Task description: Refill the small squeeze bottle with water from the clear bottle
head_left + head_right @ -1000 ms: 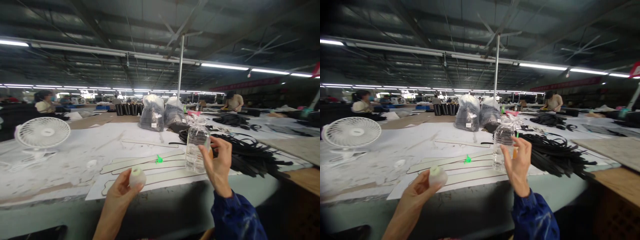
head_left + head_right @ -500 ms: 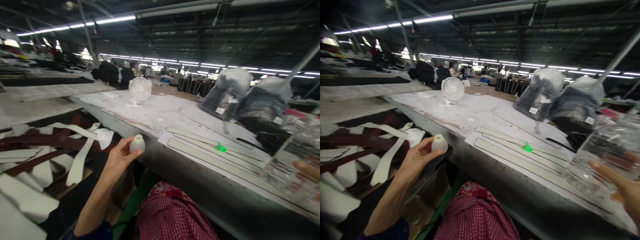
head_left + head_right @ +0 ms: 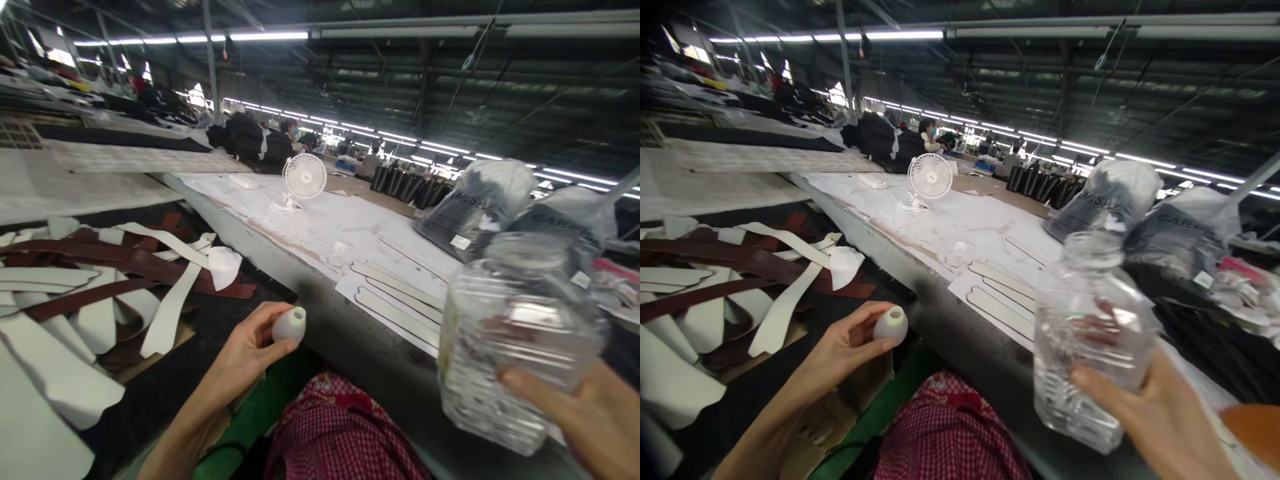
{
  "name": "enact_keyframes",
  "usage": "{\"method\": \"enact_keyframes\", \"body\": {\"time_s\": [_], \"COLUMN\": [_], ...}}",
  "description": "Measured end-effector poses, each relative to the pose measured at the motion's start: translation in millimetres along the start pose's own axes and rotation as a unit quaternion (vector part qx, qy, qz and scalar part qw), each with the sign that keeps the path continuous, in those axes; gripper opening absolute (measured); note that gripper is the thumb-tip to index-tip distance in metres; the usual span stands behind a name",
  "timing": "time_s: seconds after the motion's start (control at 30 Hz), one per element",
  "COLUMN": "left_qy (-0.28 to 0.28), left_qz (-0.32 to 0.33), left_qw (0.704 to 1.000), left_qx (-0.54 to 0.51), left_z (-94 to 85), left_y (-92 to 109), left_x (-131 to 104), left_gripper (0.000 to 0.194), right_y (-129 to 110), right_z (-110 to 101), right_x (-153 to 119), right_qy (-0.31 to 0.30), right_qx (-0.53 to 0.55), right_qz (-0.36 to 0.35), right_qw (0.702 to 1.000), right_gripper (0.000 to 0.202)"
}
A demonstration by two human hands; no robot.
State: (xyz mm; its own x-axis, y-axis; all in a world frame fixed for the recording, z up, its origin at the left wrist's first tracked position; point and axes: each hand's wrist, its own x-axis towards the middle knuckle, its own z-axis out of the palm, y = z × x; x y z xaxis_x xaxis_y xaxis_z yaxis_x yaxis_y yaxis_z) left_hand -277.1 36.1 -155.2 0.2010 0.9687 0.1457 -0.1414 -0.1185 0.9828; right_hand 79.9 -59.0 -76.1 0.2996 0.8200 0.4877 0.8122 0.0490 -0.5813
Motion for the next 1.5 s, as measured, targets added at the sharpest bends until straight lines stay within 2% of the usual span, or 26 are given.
{"method": "enact_keyframes", "body": {"time_s": [0.07, 0.13, 0.2, 0.3, 0.6, 0.77, 1.0, 1.5], "left_qy": [-0.004, -0.009, -0.016, -0.011, -0.006, -0.031, -0.079, -0.097], "left_qz": [0.014, 0.017, 0.012, 0.013, -0.001, 0.008, 0.007, 0.008], "left_qw": [1.0, 1.0, 1.0, 1.0, 0.999, 0.999, 0.995, 0.993], "left_qx": [-0.003, -0.009, -0.017, -0.024, -0.035, -0.007, 0.059, 0.069], "left_z": [0.1, 0.7, 1.8, 3.6, 1.4, -1.1, -4.8, -6.1], "left_y": [-2, -4, -4, -4, 1, 0, -2, -10], "left_x": [-2, -4, -7, -9, -14, -14, -13, -11], "left_gripper": [0.039, 0.038, 0.038, 0.041, 0.036, 0.037, 0.037, 0.037], "right_y": [-21, -35, -41, -42, -51, -48, -49, -51], "right_z": [25, 46, 60, 68, 69, 68, 65, 63], "right_x": [-10, -17, -21, -24, -29, -22, -16, -11], "right_qy": [-0.072, -0.12, -0.141, -0.152, -0.157, -0.186, -0.205, -0.174], "right_qx": [0.044, 0.05, 0.019, -0.043, -0.149, -0.171, -0.236, -0.26], "right_qz": [0.048, 0.041, 0.018, 0.004, -0.113, -0.189, -0.216, -0.276], "right_qw": [0.995, 0.991, 0.99, 0.987, 0.97, 0.949, 0.925, 0.909], "right_gripper": [0.075, 0.084, 0.085, 0.086, 0.078, 0.077, 0.075, 0.07]}}
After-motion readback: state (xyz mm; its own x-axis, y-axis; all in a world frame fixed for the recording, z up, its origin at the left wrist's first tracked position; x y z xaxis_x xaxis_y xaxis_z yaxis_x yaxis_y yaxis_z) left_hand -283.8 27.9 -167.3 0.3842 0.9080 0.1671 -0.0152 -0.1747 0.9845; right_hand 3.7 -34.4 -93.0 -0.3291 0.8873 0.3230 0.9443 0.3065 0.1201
